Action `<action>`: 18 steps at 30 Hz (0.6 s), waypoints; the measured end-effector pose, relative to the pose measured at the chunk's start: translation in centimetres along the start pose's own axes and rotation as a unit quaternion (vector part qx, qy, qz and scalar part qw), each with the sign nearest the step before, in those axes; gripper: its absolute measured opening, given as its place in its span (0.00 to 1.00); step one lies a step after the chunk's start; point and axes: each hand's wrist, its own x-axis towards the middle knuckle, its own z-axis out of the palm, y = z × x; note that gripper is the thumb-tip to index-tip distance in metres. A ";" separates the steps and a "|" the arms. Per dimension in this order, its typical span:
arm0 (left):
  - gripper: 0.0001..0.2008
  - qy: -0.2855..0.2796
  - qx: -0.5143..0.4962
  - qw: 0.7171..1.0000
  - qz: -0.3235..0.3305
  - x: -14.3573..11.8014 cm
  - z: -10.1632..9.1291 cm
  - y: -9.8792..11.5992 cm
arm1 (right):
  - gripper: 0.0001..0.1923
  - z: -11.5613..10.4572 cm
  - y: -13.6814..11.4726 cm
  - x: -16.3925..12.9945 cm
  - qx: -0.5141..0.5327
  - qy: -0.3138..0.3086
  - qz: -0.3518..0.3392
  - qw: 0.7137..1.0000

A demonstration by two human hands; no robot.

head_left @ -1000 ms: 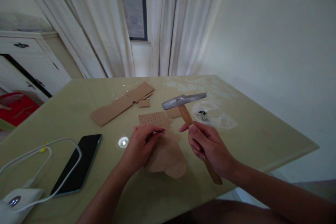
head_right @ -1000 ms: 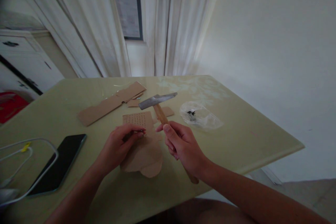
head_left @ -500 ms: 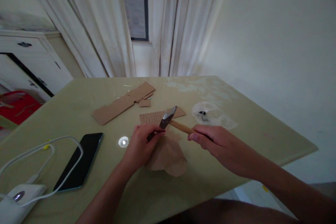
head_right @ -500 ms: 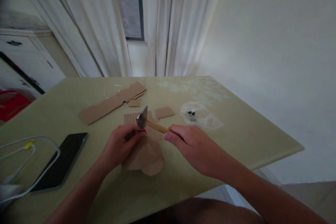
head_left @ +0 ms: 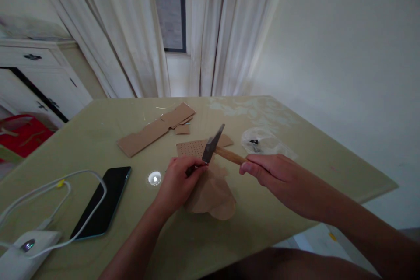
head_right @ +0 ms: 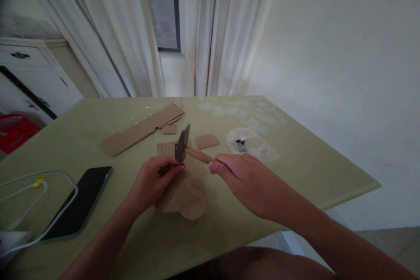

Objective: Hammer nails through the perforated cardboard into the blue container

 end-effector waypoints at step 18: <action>0.03 -0.023 0.000 0.999 -0.023 0.1 0.0 -0.1 | 0.23 0.2 0.1 0.3 -0.073 -0.036 0.019 0.996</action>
